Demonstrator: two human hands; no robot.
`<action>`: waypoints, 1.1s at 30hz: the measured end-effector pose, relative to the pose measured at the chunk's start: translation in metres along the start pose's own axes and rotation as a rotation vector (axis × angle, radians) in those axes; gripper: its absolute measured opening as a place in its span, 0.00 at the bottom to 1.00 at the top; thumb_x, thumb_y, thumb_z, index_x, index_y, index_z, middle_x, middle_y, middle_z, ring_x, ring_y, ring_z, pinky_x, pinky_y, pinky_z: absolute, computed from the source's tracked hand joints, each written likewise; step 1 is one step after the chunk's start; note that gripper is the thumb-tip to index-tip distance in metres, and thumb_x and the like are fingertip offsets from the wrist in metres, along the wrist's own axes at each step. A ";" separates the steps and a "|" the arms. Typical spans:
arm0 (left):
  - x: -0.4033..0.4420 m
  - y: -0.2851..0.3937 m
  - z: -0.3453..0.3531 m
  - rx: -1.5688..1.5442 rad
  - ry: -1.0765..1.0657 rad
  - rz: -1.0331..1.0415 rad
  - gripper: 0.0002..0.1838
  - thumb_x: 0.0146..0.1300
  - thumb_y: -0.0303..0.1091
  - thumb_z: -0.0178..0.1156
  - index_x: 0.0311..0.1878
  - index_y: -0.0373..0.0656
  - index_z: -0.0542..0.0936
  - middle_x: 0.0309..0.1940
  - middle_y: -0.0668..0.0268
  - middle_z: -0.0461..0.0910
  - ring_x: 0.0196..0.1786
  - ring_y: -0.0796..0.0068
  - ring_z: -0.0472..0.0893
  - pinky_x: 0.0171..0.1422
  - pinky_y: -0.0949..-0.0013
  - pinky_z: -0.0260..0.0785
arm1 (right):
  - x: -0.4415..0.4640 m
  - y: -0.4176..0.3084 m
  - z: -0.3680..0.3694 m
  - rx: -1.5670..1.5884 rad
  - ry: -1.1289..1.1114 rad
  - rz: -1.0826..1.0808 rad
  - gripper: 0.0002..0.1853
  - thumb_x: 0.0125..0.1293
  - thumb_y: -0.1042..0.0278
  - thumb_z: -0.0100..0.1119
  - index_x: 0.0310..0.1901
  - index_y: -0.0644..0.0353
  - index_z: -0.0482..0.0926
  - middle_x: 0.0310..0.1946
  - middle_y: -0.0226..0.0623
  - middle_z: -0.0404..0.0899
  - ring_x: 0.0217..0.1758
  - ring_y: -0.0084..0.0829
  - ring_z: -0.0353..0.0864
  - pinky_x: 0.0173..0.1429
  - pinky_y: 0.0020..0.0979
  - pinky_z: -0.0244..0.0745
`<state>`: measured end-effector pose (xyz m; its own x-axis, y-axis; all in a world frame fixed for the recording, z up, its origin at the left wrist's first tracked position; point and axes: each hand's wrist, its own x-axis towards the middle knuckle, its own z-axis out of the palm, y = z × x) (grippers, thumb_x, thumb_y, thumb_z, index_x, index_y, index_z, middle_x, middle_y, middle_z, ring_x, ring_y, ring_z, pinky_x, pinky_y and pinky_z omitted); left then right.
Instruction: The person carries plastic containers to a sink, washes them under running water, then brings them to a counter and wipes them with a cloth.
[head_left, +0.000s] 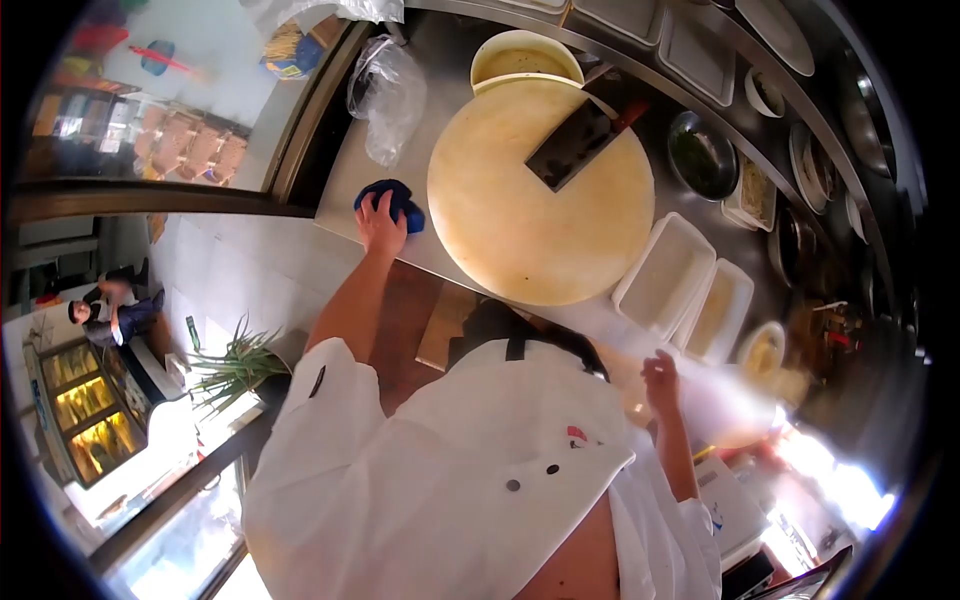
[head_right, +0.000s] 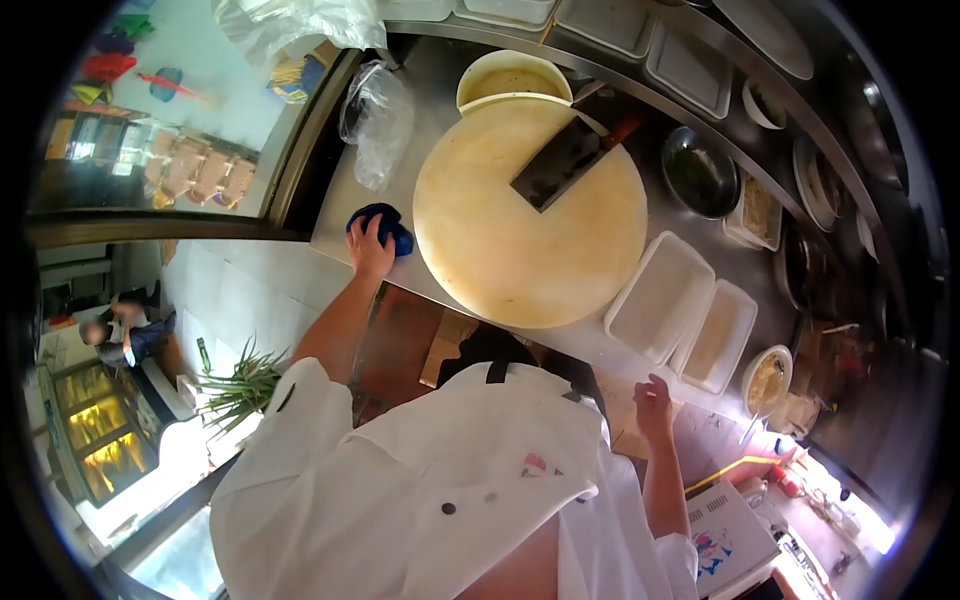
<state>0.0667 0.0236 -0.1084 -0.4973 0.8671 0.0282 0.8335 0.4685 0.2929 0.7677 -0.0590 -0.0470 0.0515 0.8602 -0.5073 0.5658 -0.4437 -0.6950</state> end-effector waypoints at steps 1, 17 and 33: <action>0.005 0.000 0.004 -0.016 0.027 -0.015 0.29 0.60 0.44 0.69 0.66 0.56 0.78 0.72 0.53 0.67 0.71 0.46 0.69 0.73 0.48 0.65 | -0.004 0.019 0.002 0.016 -0.039 0.020 0.23 0.73 0.62 0.62 0.64 0.64 0.73 0.41 0.41 0.86 0.39 0.31 0.87 0.45 0.32 0.82; -0.043 0.139 -0.127 -2.600 -1.093 -0.257 0.45 0.71 0.72 0.41 0.82 0.51 0.58 0.80 0.57 0.60 0.81 0.45 0.59 0.78 0.28 0.51 | -0.017 0.179 0.019 0.405 -0.153 0.222 0.14 0.72 0.62 0.60 0.53 0.59 0.80 0.41 0.36 0.84 0.37 0.28 0.83 0.39 0.30 0.80; -0.157 0.517 0.050 -0.025 -0.364 0.999 0.43 0.64 0.49 0.64 0.80 0.49 0.61 0.81 0.47 0.52 0.82 0.44 0.55 0.83 0.42 0.48 | 0.077 -0.015 0.004 0.485 0.075 0.291 0.32 0.72 0.43 0.60 0.67 0.59 0.74 0.43 0.46 0.84 0.43 0.39 0.86 0.45 0.39 0.81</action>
<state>0.5876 0.1383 -0.0088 0.5153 0.8568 -0.0198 0.8167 -0.4839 0.3143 0.7597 0.0132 -0.0775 0.2167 0.6926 -0.6880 0.0778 -0.7148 -0.6950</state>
